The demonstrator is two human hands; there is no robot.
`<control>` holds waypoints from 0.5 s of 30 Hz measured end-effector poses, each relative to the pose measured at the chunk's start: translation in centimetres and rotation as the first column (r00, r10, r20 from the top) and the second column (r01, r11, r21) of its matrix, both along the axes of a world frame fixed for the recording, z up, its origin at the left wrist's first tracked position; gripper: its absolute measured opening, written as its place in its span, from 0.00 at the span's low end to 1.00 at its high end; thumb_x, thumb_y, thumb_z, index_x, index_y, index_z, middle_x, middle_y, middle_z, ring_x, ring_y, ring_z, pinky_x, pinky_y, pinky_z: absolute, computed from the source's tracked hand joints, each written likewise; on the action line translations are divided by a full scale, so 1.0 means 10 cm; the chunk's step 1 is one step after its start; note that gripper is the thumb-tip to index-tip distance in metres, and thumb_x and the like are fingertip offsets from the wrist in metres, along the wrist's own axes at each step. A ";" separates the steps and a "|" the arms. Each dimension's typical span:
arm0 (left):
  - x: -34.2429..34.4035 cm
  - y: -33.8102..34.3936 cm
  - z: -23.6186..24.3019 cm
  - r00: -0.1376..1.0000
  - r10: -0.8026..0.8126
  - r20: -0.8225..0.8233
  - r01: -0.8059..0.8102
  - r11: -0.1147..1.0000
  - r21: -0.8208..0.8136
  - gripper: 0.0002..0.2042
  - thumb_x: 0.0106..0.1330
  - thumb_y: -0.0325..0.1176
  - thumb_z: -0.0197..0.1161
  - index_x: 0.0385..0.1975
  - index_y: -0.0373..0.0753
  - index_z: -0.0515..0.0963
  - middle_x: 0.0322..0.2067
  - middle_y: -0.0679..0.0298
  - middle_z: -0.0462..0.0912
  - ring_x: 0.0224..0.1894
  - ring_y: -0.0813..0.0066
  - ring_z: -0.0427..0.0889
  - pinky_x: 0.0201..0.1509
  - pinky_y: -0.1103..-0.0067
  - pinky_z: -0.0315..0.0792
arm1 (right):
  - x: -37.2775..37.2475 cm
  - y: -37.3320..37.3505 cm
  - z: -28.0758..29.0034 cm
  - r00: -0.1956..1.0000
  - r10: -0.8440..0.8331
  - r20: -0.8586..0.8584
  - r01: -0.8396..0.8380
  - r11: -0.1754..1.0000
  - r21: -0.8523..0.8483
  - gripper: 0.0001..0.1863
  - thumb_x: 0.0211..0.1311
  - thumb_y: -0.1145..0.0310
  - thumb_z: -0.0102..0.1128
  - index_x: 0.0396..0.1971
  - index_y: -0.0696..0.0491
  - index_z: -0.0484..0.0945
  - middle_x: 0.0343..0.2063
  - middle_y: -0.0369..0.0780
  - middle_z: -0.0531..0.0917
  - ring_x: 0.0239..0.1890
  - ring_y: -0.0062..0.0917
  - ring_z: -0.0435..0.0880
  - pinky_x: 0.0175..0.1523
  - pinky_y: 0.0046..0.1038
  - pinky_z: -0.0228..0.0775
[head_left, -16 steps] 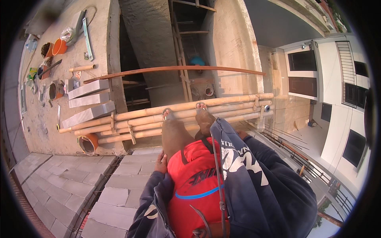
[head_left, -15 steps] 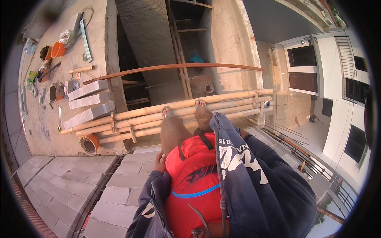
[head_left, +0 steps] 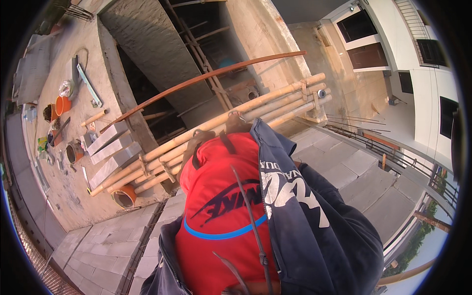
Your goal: The person scoops mortar from a bucket using a trowel and applies it to a wall of concrete blocks. They then lift a concrete block, place it on the mortar, and tap it into position with a hammer. The person repeats this process, adding mortar and placing another block.
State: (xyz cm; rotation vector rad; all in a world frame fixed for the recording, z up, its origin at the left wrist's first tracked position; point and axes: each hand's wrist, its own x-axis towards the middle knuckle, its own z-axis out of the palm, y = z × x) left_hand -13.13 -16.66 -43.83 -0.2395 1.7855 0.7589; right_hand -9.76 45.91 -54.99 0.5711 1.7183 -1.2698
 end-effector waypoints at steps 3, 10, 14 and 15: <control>-0.09 0.02 0.05 1.000 -0.029 0.002 0.029 0.999 -0.021 0.18 0.80 0.34 0.58 0.66 0.38 0.74 0.50 0.51 0.90 0.53 0.56 0.89 0.58 0.67 0.81 | 0.04 -0.11 0.00 1.000 -0.023 -0.008 0.023 1.000 0.001 0.29 0.64 0.47 0.71 0.58 0.52 0.87 0.58 0.48 0.89 0.64 0.40 0.85 0.69 0.37 0.74; -0.26 0.06 0.15 0.998 -0.063 0.020 0.064 0.997 -0.049 0.17 0.79 0.35 0.59 0.64 0.38 0.76 0.49 0.51 0.90 0.52 0.56 0.89 0.57 0.66 0.81 | 0.03 -0.28 -0.02 0.999 -0.053 -0.011 0.053 0.999 -0.006 0.28 0.64 0.48 0.71 0.57 0.52 0.87 0.57 0.48 0.89 0.64 0.40 0.86 0.69 0.37 0.74; -0.34 0.09 0.16 0.996 -0.086 0.027 0.087 0.995 -0.052 0.17 0.79 0.35 0.59 0.63 0.38 0.77 0.48 0.51 0.90 0.51 0.55 0.89 0.56 0.66 0.82 | 0.00 -0.33 -0.01 0.998 -0.061 -0.014 0.061 0.998 -0.009 0.27 0.64 0.48 0.71 0.56 0.52 0.88 0.57 0.48 0.89 0.63 0.40 0.86 0.68 0.37 0.74; -0.37 0.09 0.15 0.995 -0.092 0.027 0.093 0.994 -0.054 0.17 0.78 0.35 0.59 0.62 0.38 0.77 0.48 0.51 0.90 0.51 0.55 0.89 0.56 0.66 0.82 | -0.02 -0.33 -0.02 0.998 -0.059 -0.016 0.059 0.998 -0.008 0.27 0.64 0.48 0.71 0.56 0.52 0.88 0.57 0.48 0.89 0.63 0.40 0.86 0.68 0.37 0.75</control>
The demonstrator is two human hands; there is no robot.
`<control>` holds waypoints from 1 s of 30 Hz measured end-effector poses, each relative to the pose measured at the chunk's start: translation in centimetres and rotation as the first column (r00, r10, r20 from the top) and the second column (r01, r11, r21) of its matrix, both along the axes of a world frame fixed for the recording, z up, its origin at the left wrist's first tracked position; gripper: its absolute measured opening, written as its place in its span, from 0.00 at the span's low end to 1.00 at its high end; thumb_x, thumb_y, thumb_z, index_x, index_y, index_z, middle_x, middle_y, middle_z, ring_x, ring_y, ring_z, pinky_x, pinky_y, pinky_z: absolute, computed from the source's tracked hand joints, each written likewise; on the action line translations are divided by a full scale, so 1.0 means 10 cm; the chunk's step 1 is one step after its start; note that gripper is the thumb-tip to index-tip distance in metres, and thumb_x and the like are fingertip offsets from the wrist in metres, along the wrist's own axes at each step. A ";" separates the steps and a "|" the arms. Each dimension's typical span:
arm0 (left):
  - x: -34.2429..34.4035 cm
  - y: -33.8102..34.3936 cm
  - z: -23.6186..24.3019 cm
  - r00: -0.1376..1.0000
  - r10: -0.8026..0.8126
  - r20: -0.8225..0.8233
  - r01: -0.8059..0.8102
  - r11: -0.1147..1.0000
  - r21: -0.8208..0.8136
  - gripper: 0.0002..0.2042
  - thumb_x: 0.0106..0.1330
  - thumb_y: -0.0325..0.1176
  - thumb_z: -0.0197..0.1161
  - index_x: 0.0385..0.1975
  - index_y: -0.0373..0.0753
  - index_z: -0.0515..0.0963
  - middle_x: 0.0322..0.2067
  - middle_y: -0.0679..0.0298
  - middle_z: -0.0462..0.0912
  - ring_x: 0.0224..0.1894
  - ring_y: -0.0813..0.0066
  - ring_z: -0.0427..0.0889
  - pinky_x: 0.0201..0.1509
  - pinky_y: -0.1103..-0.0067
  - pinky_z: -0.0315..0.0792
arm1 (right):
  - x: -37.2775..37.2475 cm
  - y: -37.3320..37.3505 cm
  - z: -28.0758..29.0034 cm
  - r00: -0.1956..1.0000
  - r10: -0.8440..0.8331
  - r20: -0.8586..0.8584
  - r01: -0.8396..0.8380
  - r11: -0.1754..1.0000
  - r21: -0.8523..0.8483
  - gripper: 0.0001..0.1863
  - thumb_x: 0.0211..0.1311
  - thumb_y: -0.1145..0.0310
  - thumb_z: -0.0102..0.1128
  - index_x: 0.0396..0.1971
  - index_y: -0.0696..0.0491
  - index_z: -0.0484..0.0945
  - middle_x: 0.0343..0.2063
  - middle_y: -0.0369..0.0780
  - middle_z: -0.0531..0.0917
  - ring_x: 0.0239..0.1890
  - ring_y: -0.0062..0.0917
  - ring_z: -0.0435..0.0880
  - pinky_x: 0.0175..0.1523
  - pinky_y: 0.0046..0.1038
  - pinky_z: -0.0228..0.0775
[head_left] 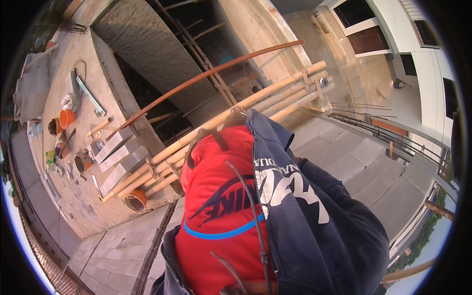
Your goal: The person scoops mortar from a bucket using a trowel and applies it to a wall of concrete blocks. They then lift a concrete block, place it on the mortar, and tap it into position with a hammer. The person repeats this process, adding mortar and placing another block.
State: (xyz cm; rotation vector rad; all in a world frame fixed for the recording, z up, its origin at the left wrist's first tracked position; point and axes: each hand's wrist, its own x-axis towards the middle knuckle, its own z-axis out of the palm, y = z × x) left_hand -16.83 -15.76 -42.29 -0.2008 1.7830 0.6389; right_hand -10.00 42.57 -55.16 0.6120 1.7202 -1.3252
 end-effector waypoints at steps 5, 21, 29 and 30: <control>-0.08 0.01 -0.03 1.000 -0.015 0.006 0.015 1.000 0.006 0.16 0.78 0.35 0.60 0.61 0.37 0.78 0.48 0.50 0.91 0.50 0.54 0.89 0.55 0.65 0.82 | -0.03 -0.02 0.03 1.000 -0.002 0.001 0.002 1.000 -0.003 0.27 0.64 0.49 0.71 0.55 0.52 0.88 0.56 0.48 0.89 0.63 0.40 0.86 0.68 0.37 0.75; -0.17 0.12 -0.06 0.998 -0.052 -0.018 0.053 0.997 0.052 0.15 0.76 0.36 0.61 0.57 0.37 0.82 0.46 0.50 0.91 0.47 0.52 0.90 0.53 0.64 0.83 | 0.38 0.69 0.62 1.000 0.016 0.003 -0.016 1.000 -0.006 0.25 0.65 0.50 0.70 0.53 0.52 0.89 0.55 0.48 0.90 0.62 0.40 0.87 0.67 0.37 0.75; -0.29 0.03 0.15 0.968 -0.240 -0.070 0.246 0.964 0.102 0.15 0.75 0.36 0.61 0.54 0.37 0.84 0.45 0.50 0.92 0.46 0.51 0.90 0.52 0.63 0.83 | 0.29 1.00 0.56 0.998 0.061 0.006 -0.061 0.998 -0.028 0.24 0.65 0.50 0.70 0.52 0.52 0.89 0.55 0.48 0.90 0.61 0.40 0.87 0.67 0.37 0.76; -0.33 -0.02 0.18 0.951 -0.300 -0.080 0.308 0.944 0.117 0.15 0.75 0.36 0.61 0.54 0.37 0.85 0.45 0.50 0.92 0.46 0.51 0.90 0.51 0.63 0.83 | 0.23 1.02 0.52 0.997 0.076 0.005 -0.076 0.997 -0.034 0.24 0.65 0.51 0.70 0.52 0.53 0.89 0.55 0.48 0.90 0.61 0.40 0.87 0.67 0.37 0.76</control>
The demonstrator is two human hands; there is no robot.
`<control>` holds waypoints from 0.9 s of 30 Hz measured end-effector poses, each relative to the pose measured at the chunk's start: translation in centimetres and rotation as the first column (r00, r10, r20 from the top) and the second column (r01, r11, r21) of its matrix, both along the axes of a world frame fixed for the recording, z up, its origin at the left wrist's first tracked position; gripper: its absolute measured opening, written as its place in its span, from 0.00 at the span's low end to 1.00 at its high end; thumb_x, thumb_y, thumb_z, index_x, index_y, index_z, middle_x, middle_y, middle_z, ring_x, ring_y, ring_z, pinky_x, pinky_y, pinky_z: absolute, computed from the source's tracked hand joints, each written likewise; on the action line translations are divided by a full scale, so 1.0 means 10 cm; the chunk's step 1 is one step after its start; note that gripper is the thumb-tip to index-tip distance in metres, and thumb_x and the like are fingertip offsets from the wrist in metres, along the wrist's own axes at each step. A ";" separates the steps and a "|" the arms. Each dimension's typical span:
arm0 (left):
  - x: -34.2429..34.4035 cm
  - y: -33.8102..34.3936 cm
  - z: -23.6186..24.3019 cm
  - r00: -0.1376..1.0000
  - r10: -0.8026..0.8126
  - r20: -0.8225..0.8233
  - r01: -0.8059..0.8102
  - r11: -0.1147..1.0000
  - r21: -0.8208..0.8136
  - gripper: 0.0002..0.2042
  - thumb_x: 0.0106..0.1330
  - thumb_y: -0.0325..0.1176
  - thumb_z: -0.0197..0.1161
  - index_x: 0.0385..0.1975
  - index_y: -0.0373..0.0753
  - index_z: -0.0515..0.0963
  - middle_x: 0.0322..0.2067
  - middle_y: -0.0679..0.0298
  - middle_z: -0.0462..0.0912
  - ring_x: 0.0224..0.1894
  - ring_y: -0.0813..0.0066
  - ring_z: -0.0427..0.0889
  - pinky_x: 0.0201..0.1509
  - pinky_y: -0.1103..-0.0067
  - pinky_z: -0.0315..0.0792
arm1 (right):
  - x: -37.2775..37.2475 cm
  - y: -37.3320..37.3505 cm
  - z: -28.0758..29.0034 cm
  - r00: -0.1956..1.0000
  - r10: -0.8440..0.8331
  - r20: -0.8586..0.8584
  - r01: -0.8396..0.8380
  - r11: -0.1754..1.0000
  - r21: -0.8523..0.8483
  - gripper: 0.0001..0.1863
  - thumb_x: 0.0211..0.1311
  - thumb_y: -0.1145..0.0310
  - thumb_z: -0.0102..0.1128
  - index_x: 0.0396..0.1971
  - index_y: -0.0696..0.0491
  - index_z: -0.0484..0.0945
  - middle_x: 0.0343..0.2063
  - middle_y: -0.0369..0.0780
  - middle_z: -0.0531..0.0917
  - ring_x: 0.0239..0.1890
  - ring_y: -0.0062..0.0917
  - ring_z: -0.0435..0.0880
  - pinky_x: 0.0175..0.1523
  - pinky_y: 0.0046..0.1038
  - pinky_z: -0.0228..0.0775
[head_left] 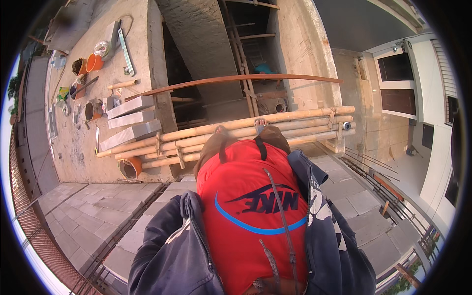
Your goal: The person scoops mortar from a bucket using a trowel and applies it to a wall of concrete blocks. They then lift a concrete block, place it on the mortar, and tap it into position with a hammer. The person repeats this process, adding mortar and placing another block.
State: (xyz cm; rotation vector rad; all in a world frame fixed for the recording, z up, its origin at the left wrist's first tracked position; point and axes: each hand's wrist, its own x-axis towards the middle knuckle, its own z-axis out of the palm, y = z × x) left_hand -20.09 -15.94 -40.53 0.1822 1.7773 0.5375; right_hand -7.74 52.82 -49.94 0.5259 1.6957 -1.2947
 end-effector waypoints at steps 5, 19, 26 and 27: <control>-0.70 0.22 0.58 0.982 -0.147 -0.117 0.144 0.989 -0.032 0.15 0.75 0.40 0.62 0.50 0.37 0.87 0.47 0.48 0.91 0.47 0.48 0.90 0.53 0.61 0.82 | -0.26 0.16 -0.16 0.999 0.032 -0.034 -0.032 0.999 -0.002 0.24 0.65 0.51 0.70 0.52 0.53 0.90 0.54 0.48 0.90 0.61 0.40 0.87 0.67 0.37 0.76; -0.94 1.12 1.05 0.781 0.552 -0.292 -0.586 0.810 -0.037 0.15 0.80 0.47 0.64 0.42 0.40 0.84 0.37 0.63 0.90 0.39 0.75 0.84 0.44 0.73 0.78 | -1.27 0.39 -1.06 0.975 0.204 -0.088 -0.143 0.878 0.457 0.15 0.64 0.59 0.68 0.44 0.54 0.90 0.47 0.50 0.91 0.54 0.45 0.89 0.62 0.41 0.79; -0.09 0.46 0.09 -0.051 0.949 -0.311 -0.940 0.059 0.335 0.23 0.83 0.55 0.56 0.42 0.38 0.84 0.40 0.62 0.90 0.47 0.70 0.86 0.57 0.75 0.74 | -1.52 0.04 -1.33 0.982 0.059 -0.181 0.016 0.923 0.385 0.17 0.63 0.60 0.72 0.47 0.54 0.88 0.45 0.49 0.91 0.52 0.43 0.90 0.59 0.40 0.81; -0.05 0.50 0.05 -0.180 0.940 -0.289 -0.947 -0.087 0.308 0.25 0.83 0.58 0.55 0.42 0.38 0.85 0.40 0.60 0.90 0.48 0.68 0.86 0.58 0.74 0.74 | -1.64 -0.08 -1.21 0.981 0.074 -0.182 -0.003 0.931 0.364 0.17 0.63 0.61 0.72 0.47 0.54 0.88 0.45 0.49 0.92 0.52 0.42 0.90 0.59 0.39 0.81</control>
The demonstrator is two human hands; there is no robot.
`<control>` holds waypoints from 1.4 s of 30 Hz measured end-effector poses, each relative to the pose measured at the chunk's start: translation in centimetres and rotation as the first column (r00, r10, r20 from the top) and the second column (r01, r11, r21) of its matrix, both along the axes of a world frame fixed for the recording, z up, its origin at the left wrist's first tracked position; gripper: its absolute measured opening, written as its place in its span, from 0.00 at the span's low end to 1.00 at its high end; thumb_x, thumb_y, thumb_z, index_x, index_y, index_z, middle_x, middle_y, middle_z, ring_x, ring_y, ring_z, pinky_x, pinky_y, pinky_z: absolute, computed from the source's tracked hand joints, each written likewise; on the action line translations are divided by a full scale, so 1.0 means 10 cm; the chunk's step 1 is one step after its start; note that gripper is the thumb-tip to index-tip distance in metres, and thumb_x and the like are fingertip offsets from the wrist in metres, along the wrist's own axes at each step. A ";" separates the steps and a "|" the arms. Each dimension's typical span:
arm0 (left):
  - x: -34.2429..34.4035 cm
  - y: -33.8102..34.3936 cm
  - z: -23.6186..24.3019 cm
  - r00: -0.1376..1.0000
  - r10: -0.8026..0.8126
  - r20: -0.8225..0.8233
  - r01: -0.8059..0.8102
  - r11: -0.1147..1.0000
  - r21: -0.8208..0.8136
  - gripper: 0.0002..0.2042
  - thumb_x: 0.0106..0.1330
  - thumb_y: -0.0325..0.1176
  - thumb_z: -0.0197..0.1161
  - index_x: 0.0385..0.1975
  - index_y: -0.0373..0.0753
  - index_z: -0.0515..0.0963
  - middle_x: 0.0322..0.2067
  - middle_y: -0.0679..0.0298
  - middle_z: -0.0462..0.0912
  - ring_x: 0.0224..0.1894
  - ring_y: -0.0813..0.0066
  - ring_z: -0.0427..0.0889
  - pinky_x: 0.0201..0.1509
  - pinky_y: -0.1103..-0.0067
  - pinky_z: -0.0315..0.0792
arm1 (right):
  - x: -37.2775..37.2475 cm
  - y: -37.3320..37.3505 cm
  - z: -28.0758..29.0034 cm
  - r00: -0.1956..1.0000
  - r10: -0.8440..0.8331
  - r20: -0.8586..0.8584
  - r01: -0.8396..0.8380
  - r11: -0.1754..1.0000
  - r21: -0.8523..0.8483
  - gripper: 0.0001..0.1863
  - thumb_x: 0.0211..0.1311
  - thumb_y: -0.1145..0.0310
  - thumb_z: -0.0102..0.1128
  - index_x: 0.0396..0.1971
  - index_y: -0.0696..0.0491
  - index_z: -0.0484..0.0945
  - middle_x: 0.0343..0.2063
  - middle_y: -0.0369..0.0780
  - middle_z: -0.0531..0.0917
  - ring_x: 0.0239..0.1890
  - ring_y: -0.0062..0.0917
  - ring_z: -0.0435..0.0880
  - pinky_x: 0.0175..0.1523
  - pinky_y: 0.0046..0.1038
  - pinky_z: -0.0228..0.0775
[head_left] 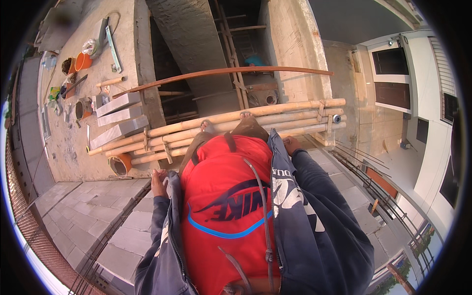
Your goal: The person scoops mortar from a bucket using a trowel and applies it to a wall of concrete blocks. They then lift a concrete block, place it on the mortar, and tap it into position with a hammer. The person repeats this process, adding mortar and placing another block.
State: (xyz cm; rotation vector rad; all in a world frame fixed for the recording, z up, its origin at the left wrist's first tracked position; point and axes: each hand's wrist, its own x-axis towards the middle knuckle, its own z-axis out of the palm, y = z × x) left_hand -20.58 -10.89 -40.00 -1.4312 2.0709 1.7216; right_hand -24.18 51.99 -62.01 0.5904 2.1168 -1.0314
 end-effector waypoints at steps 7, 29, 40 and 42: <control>0.33 0.30 -0.36 0.925 -0.205 0.321 0.196 0.979 0.061 0.29 0.83 0.60 0.53 0.41 0.35 0.83 0.37 0.48 0.88 0.45 0.52 0.86 0.52 0.64 0.75 | -0.07 -0.04 -0.01 0.998 -0.044 0.038 0.046 0.998 -0.044 0.15 0.66 0.61 0.72 0.47 0.53 0.87 0.45 0.47 0.92 0.52 0.39 0.91 0.59 0.38 0.81; 0.83 0.13 -1.30 0.824 -0.551 0.133 0.543 0.834 0.098 0.25 0.85 0.55 0.54 0.50 0.36 0.84 0.40 0.54 0.87 0.45 0.68 0.84 0.53 0.68 0.75 | -0.41 0.35 0.21 0.984 -0.154 0.092 0.153 0.988 0.022 0.12 0.63 0.61 0.68 0.42 0.50 0.88 0.44 0.49 0.91 0.52 0.43 0.89 0.59 0.40 0.79; 0.54 0.89 -0.63 0.796 -0.448 0.407 0.544 0.825 -0.155 0.27 0.82 0.58 0.57 0.46 0.34 0.85 0.41 0.47 0.88 0.45 0.55 0.86 0.53 0.63 0.77 | -0.53 0.37 -0.29 0.982 0.190 -0.012 -0.189 0.982 0.022 0.07 0.62 0.67 0.68 0.33 0.55 0.88 0.32 0.44 0.92 0.38 0.34 0.91 0.49 0.35 0.82; 0.73 0.90 -0.68 0.858 -0.358 0.368 0.401 0.915 -0.046 0.24 0.82 0.53 0.58 0.52 0.34 0.84 0.46 0.44 0.88 0.49 0.49 0.87 0.57 0.62 0.77 | -0.66 0.43 -0.25 0.964 0.262 -0.047 -0.259 0.964 0.061 0.07 0.62 0.68 0.68 0.33 0.55 0.88 0.31 0.43 0.91 0.36 0.33 0.90 0.46 0.35 0.82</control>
